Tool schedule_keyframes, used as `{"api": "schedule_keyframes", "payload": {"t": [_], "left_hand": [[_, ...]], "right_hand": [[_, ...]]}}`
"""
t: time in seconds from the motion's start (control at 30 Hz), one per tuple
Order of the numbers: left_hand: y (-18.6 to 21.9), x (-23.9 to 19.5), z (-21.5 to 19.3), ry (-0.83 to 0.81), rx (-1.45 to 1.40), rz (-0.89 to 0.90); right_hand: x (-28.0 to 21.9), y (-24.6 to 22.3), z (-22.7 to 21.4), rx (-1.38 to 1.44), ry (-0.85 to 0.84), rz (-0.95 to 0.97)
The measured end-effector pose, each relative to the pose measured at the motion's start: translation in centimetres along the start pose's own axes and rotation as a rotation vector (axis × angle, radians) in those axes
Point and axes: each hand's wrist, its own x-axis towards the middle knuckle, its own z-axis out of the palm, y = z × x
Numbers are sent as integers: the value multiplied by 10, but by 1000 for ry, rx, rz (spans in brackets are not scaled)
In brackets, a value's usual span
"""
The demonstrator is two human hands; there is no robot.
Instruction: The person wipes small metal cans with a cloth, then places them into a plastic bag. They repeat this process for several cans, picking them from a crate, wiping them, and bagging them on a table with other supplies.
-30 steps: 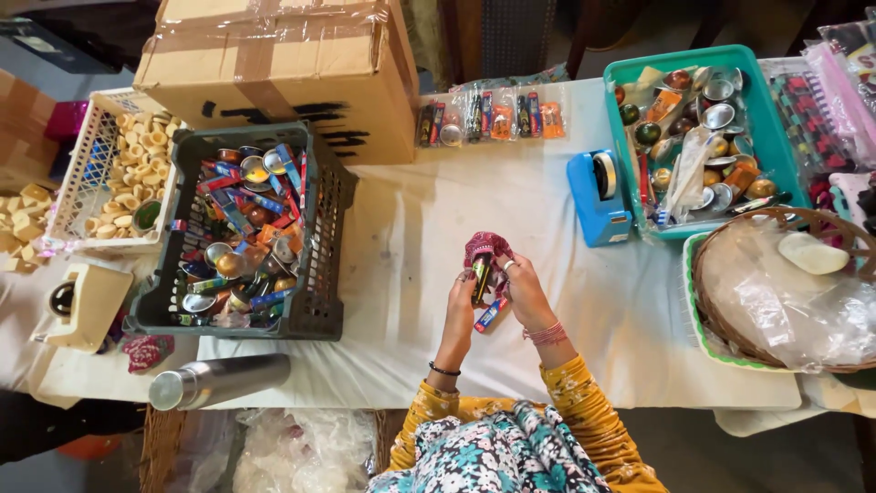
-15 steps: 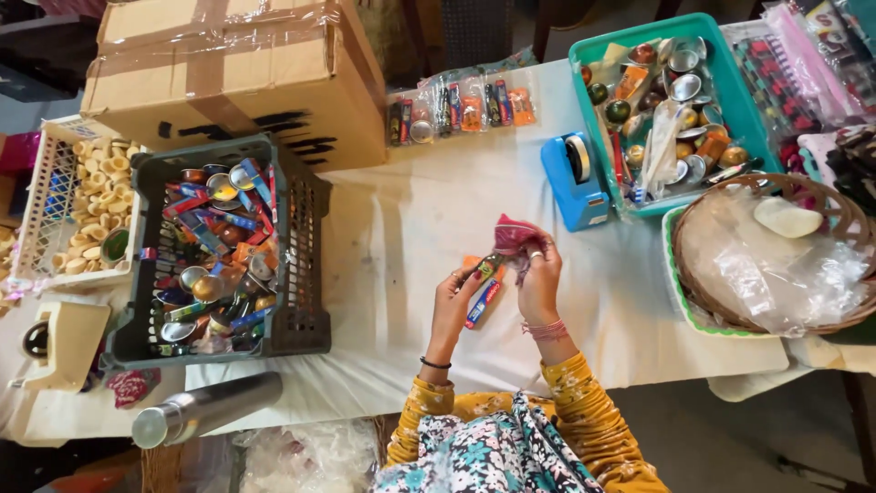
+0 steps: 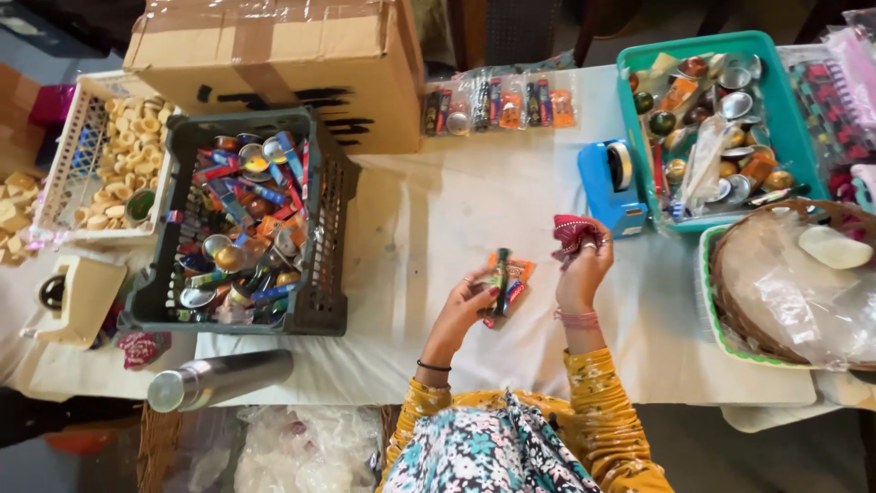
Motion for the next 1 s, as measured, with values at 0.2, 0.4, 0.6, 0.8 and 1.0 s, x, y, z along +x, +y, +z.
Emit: {"api": "schedule_keyframes", "payload": {"t": [0.2,0.4,0.6,0.8,1.0], "left_hand": [[30,20,14,268,-108,138],[-13,38,-12,221,-437,328],[19,25,-13,258,-208,40],[-18,43,4,293,-458,121],[-18,32,2,317,-493,147]], "right_hand": [[-46,7,29,-224,-394,-214],[-72,-1,46,-664,-723,-659],[-42,23,23,-603,-658,11],[-76,22,39,-1011,-607,-966],[-61,12,33,-1012,-659,-829]]}}
